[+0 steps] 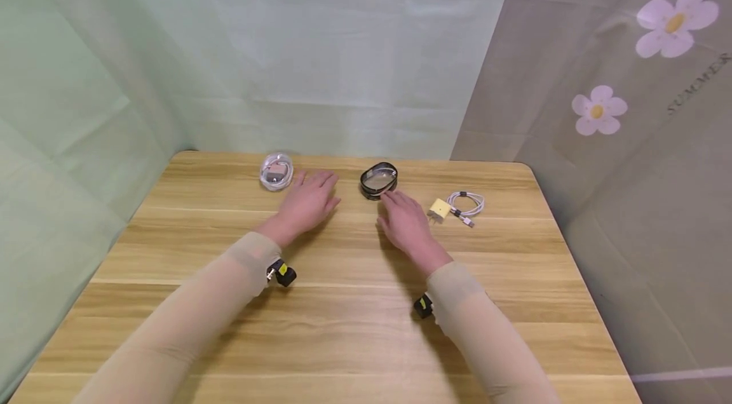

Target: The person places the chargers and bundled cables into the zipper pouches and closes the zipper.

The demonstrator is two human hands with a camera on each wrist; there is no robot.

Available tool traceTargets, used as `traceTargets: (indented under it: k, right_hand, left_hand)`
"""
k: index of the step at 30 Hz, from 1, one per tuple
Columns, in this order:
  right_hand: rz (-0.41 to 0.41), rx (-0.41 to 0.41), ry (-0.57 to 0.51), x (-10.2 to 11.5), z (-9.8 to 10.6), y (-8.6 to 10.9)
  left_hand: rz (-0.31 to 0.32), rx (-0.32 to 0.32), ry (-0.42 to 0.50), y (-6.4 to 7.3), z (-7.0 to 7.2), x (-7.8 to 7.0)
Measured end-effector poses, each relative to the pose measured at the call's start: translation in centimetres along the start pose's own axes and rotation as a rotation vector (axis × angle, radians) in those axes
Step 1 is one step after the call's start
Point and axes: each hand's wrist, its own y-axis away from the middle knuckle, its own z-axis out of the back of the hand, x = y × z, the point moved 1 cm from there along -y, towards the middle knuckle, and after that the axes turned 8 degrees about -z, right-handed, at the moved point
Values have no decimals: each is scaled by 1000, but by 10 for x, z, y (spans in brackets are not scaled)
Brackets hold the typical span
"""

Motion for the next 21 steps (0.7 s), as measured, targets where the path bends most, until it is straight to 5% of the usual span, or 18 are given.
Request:
traceTargets:
  k: [11, 21]
  right_hand:
    - [63, -29, 3, 2, -6, -12]
    - [64, -3, 36, 8, -6, -15]
  left_hand:
    - [-57, 7, 63, -21, -2, -29]
    - [-86, 36, 4, -28, -7, -40]
